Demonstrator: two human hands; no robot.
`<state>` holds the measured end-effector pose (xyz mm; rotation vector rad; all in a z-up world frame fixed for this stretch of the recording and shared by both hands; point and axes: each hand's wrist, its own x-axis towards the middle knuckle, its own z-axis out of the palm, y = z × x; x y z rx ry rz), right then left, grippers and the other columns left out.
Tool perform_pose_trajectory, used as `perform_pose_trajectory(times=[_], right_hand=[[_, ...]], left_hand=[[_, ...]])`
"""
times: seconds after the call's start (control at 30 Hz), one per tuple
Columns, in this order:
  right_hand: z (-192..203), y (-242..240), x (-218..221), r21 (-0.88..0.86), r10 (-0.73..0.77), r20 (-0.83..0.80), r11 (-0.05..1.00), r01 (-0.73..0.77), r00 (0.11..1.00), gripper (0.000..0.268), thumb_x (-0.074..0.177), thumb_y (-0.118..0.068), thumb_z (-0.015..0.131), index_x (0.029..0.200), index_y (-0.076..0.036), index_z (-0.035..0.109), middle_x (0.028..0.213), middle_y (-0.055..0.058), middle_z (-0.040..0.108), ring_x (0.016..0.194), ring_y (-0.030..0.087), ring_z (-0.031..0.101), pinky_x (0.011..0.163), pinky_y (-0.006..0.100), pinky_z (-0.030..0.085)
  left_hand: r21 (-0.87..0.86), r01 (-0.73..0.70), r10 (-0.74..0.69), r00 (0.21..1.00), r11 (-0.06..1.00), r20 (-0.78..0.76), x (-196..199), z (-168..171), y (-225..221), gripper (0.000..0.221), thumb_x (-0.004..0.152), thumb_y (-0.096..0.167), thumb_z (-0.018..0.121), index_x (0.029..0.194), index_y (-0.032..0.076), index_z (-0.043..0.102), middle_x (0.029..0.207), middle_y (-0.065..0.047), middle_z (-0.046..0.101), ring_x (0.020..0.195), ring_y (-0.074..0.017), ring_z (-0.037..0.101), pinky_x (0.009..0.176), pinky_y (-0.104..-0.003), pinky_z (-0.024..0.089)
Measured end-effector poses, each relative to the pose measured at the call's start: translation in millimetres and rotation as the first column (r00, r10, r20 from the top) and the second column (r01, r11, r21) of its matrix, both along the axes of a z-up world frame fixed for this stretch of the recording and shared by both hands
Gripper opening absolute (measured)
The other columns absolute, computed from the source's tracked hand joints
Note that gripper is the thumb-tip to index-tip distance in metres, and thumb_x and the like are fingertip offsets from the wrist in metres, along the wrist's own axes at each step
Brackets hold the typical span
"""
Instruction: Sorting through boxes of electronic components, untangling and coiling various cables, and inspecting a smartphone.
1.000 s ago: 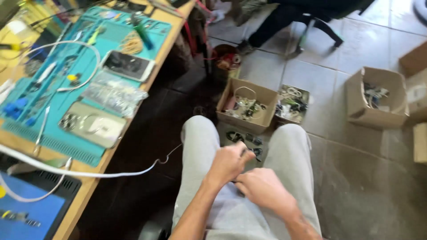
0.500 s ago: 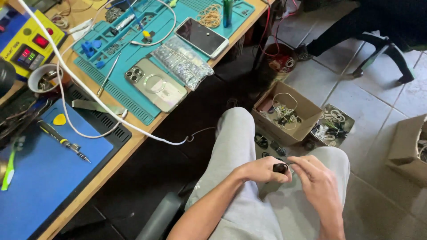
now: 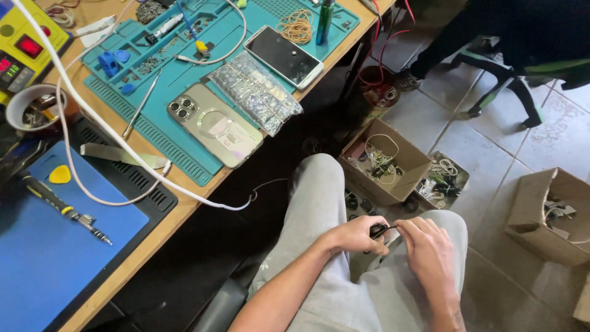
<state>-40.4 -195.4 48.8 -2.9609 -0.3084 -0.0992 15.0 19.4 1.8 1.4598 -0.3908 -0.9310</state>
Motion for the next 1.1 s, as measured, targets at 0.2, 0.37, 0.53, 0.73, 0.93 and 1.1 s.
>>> perform_pose_trajectory(times=[0.2, 0.37, 0.53, 0.73, 0.93, 1.1], right_hand=[[5.5, 0.2, 10.8, 0.089, -0.124, 0.117, 0.989, 0.114, 0.985, 0.016, 0.113, -0.031, 0.064, 0.116, -0.027, 0.079, 0.1, -0.003, 0.078, 0.1, 0.024, 0.073, 0.09, 0.041, 0.055], [-23.5, 22.2, 2.7, 0.268, -0.298, -0.033, 0.917, 0.295, 0.954, 0.018, 0.114, -0.032, 0.059, 0.128, -0.03, 0.07, 0.089, -0.005, 0.082, 0.097, 0.026, 0.081, 0.092, 0.046, 0.059], [-73.0, 62.2, -4.9, 0.382, -0.224, -0.246, 0.872, 0.307, 0.943, 0.013, 0.11, -0.025, 0.056, 0.111, -0.012, 0.055, 0.08, 0.013, 0.073, 0.068, 0.042, 0.068, 0.063, 0.055, 0.046], [-46.6, 37.3, -13.0, 0.374, -0.166, -0.153, 0.903, 0.212, 0.974, 0.024, 0.115, -0.029, 0.057, 0.121, -0.022, 0.079, 0.105, -0.001, 0.083, 0.09, 0.027, 0.077, 0.069, 0.045, 0.054], [-13.0, 7.1, -5.0, 0.598, -0.238, -0.327, 0.697, 0.396, 0.914, 0.032, 0.106, -0.024, 0.069, 0.137, -0.017, 0.072, 0.069, 0.001, 0.066, 0.07, 0.023, 0.065, 0.075, 0.038, 0.05], [-31.0, -12.3, -10.9, 0.628, -0.224, -0.395, 0.643, 0.439, 0.891, 0.026, 0.101, -0.026, 0.078, 0.127, -0.024, 0.077, 0.056, -0.002, 0.047, 0.055, 0.014, 0.051, 0.064, 0.033, 0.044]], left_hand=[[-0.013, -0.012, 0.012, 0.999, 1.0, 0.036, 4.3, -28.0, -2.6, 0.019, 0.094, 0.03, 0.083, 0.1, 0.016, 0.072, 0.084, -0.001, 0.069, 0.078, -0.0135, 0.06, 0.071, -0.032, 0.051], [-0.126, -0.309, 0.311, 0.95, 0.943, -0.001, 9.6, -15.4, -9.5, 0.007, 0.099, 0.021, 0.081, 0.099, 0.014, 0.082, 0.072, -0.004, 0.067, 0.068, -0.0156, 0.062, 0.066, -0.03, 0.055], [-0.102, -0.544, 0.55, 0.835, 0.833, 0.034, 10.0, -27.7, -15.7, 0.022, 0.111, 0.029, 0.067, 0.097, 0.012, 0.071, 0.092, -0.001, 0.073, 0.083, -0.0144, 0.065, 0.081, -0.029, 0.054], [0.084, -0.574, 0.537, 0.8, 0.814, 0.268, 6.8, -25.9, -23.8, 0.019, 0.114, 0.028, 0.061, 0.105, 0.013, 0.07, 0.084, -0.003, 0.082, 0.082, -0.0179, 0.072, 0.086, -0.032, 0.06], [0.105, -0.249, 0.211, 0.936, 0.963, 0.282, 3.0, -48.4, -51.3, 0.009, 0.097, 0.024, 0.07, 0.097, 0.015, 0.072, 0.071, -0.001, 0.067, 0.066, -0.0138, 0.052, 0.063, -0.033, 0.045], [0.306, -0.099, 0.075, 0.993, 0.947, 0.089, 6.5, -26.7, -74.8, 0.035, 0.089, 0.009, 0.063, 0.124, 0.017, 0.063, 0.097, -0.008, 0.081, 0.08, -0.0198, 0.071, 0.065, -0.035, 0.056]])
